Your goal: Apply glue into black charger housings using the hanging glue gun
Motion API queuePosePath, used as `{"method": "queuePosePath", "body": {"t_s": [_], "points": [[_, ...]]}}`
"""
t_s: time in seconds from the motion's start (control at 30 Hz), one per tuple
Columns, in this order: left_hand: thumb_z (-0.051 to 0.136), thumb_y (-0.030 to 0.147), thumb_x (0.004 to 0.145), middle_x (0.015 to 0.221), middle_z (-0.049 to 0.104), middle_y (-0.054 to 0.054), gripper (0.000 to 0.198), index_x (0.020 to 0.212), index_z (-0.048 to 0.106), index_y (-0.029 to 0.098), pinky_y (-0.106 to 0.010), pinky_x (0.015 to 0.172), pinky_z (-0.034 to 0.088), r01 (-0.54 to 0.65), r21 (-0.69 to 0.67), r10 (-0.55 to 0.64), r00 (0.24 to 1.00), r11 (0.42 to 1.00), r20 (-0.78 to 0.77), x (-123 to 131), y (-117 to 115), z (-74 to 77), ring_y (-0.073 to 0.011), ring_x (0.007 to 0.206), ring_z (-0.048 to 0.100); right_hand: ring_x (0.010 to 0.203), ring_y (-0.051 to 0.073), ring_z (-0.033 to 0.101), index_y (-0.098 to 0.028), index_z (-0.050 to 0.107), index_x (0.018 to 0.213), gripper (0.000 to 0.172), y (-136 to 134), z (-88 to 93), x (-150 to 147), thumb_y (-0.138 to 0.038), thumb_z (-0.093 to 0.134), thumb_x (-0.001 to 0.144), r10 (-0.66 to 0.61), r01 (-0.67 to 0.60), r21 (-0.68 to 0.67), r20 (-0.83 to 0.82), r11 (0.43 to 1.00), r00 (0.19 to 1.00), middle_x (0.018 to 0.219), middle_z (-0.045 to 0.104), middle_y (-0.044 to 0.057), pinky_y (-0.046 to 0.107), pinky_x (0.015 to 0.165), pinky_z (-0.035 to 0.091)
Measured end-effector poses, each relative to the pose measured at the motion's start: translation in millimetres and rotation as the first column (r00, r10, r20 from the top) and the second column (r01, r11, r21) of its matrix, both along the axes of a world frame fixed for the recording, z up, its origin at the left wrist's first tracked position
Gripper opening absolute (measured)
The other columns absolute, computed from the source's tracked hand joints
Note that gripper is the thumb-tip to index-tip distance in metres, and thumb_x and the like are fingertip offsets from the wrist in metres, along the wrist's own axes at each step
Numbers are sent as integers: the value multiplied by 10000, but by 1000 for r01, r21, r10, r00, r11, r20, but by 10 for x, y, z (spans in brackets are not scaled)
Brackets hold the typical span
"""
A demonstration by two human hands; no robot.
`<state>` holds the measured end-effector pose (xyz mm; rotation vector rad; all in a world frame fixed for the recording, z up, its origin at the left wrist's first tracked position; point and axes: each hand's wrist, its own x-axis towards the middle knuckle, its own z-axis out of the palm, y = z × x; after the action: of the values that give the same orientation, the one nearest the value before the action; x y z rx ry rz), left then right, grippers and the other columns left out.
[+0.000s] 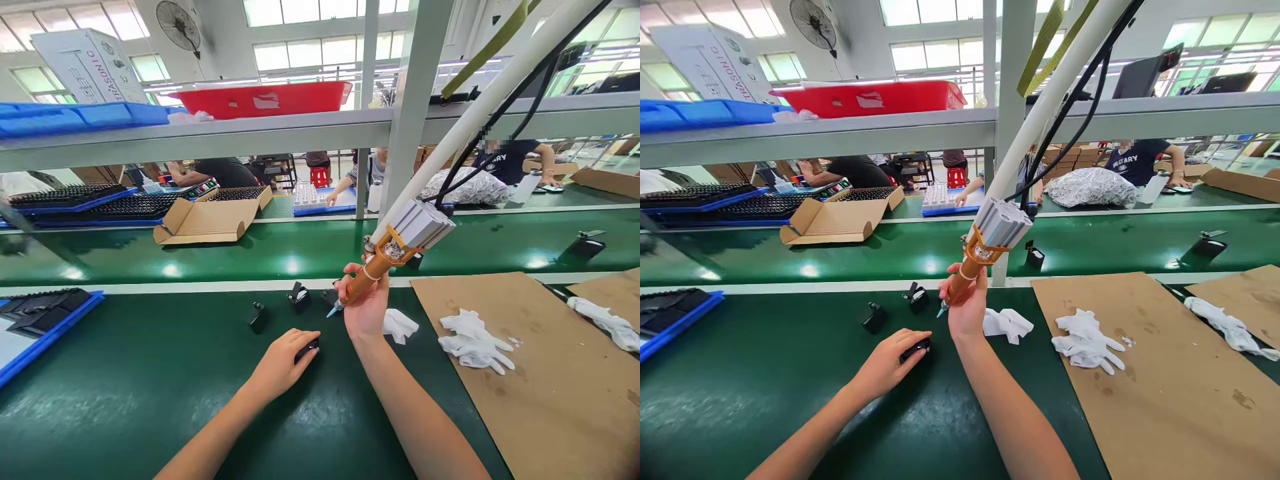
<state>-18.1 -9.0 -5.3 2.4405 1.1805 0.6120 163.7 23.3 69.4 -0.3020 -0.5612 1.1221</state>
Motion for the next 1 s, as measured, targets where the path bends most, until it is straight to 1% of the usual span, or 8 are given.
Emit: {"method": "queuePosePath", "body": {"t_s": [0.1, 0.2, 0.33, 0.43, 0.53, 0.73, 0.83, 1.0], "points": [[520, 335, 917, 1055, 691, -32, 286, 1181, 612, 272, -311, 823, 536, -16, 10, 16, 999, 1000, 36, 26, 9, -74, -181, 929, 640, 438, 87, 530, -213, 606, 798, 419, 1, -9, 0, -537, 364, 906, 4, -4, -9, 11, 1000, 1000, 716, 639, -9, 276, 568, 469], [499, 335, 928, 1069, 677, -42, 271, 1164, 606, 257, -318, 841, 528, 6, 45, -6, 1000, 999, 11, 69, -6, -123, -184, 948, 637, 436, 84, 528, -216, 607, 793, 413, 7, -14, -1, -538, 374, 902, -3, 3, -7, 9, 1000, 1000, 726, 634, -11, 275, 560, 467], [448, 291, 941, 1145, 660, -66, 307, 1223, 557, 237, -381, 888, 504, -20, 111, 26, 999, 994, -48, 153, -50, -126, -220, 1022, 616, 440, 81, 528, -212, 610, 776, 423, 14, -19, 1, -533, 367, 908, -8, 8, 6, 14, 1000, 1000, 732, 633, -12, 267, 554, 464], [426, 276, 952, 1222, 635, -45, 321, 1257, 523, 260, -356, 927, 485, -13, 77, 14, 1000, 997, -16, 217, -70, -131, -199, 1081, 599, 441, 78, 525, -203, 616, 762, 447, 16, -24, 4, -533, 355, 913, -3, 3, 10, 17, 1000, 1000, 718, 625, -11, 261, 551, 462], [425, 295, 954, 1138, 670, -32, 258, 1165, 568, 252, -336, 852, 500, -30, 46, 31, 999, 998, -15, 287, -83, -174, -189, 983, 632, 441, 76, 527, -200, 618, 756, 458, 21, -30, 5, -535, 349, 915, -4, 4, 4, 17, 1000, 1000, 735, 619, -11, 262, 551, 463], [434, 339, 943, 1058, 684, -67, 238, 1032, 597, 190, -384, 742, 465, -148, 109, 161, 980, 983, -119, 447, -131, -240, -241, 870, 635, 437, 73, 523, -209, 614, 780, 444, 28, -26, 4, -531, 340, 919, -6, 6, 3, 16, 1000, 1000, 753, 613, -13, 267, 557, 466], [406, 337, 950, 1003, 692, -46, 250, 1049, 595, 206, -373, 743, 451, -163, 31, 166, 979, 986, -123, 473, -152, -195, -230, 855, 630, 432, 71, 521, -218, 613, 807, 435, 19, -17, 7, -533, 335, 921, -6, 6, 13, 15, 1000, 1000, 760, 613, -18, 268, 565, 464], [372, 355, 963, 1053, 685, 5, 278, 1098, 603, 280, -329, 803, 448, -196, -191, 201, 980, 962, 6, 458, -165, -131, -196, 952, 620, 434, 73, 526, -223, 605, 823, 414, 5, -2, 13, -521, 337, 924, 0, 0, 4, 10, 1000, 1000, 763, 615, -21, 270, 568, 468]]}}
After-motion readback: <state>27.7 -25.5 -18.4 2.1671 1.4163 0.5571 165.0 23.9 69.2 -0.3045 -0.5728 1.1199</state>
